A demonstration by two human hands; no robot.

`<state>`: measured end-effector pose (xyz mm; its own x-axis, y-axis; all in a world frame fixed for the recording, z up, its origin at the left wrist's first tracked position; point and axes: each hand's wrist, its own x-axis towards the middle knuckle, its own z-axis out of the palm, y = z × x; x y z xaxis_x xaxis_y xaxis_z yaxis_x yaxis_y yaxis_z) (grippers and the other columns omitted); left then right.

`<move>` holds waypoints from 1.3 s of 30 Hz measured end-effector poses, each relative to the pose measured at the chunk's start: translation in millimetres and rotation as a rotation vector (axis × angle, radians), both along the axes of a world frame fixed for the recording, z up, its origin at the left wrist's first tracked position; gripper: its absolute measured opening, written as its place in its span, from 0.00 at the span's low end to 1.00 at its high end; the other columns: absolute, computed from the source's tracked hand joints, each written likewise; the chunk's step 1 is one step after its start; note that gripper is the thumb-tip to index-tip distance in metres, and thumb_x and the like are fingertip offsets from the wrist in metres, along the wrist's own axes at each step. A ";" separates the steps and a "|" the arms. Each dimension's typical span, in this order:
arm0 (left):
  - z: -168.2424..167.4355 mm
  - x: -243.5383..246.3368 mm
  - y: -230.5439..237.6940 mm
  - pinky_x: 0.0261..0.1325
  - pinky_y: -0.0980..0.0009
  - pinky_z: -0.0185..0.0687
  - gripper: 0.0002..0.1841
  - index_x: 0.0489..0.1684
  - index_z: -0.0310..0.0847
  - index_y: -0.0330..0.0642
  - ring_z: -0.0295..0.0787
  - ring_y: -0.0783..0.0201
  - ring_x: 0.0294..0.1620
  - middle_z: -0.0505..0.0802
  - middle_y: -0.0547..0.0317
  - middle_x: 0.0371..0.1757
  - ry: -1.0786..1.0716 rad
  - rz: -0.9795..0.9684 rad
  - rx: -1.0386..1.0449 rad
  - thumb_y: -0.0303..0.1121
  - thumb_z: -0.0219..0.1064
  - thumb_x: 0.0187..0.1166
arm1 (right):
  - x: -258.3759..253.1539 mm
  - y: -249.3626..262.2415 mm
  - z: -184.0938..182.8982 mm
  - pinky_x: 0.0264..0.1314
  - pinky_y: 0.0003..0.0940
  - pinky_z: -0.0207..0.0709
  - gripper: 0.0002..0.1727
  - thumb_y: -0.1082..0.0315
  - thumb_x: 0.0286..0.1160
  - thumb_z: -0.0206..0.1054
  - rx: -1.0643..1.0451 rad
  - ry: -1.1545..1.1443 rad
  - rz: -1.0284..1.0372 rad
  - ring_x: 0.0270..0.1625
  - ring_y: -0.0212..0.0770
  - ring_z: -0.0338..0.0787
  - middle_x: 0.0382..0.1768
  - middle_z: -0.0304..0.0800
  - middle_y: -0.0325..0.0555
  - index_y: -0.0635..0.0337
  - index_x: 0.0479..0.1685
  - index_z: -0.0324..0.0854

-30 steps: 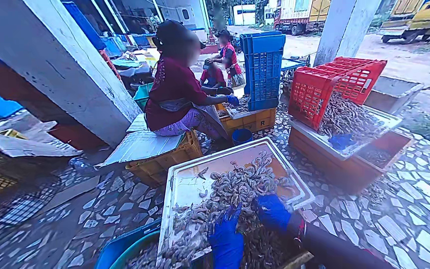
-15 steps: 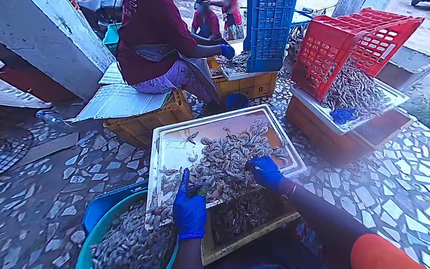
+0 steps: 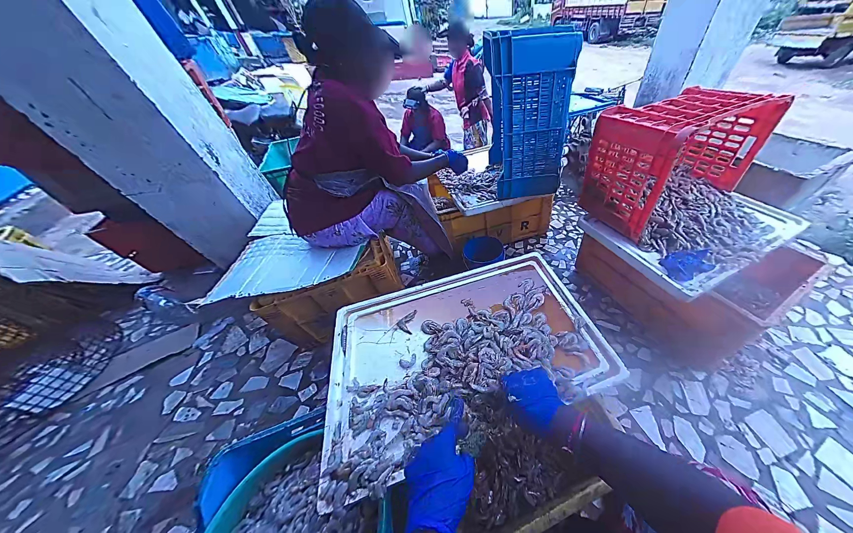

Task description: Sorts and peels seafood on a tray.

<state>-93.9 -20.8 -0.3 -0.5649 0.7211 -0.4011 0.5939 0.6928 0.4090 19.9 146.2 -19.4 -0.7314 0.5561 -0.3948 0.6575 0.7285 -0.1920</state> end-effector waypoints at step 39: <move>-19.2 27.7 25.0 0.82 0.35 0.60 0.33 0.69 0.88 0.77 0.95 0.51 0.59 0.98 0.56 0.52 0.536 -0.049 0.473 0.24 0.66 0.67 | 18.8 -0.9 38.9 0.64 0.51 0.80 0.16 0.57 0.80 0.67 -0.550 0.422 -0.202 0.55 0.47 0.91 0.52 0.93 0.52 0.58 0.55 0.89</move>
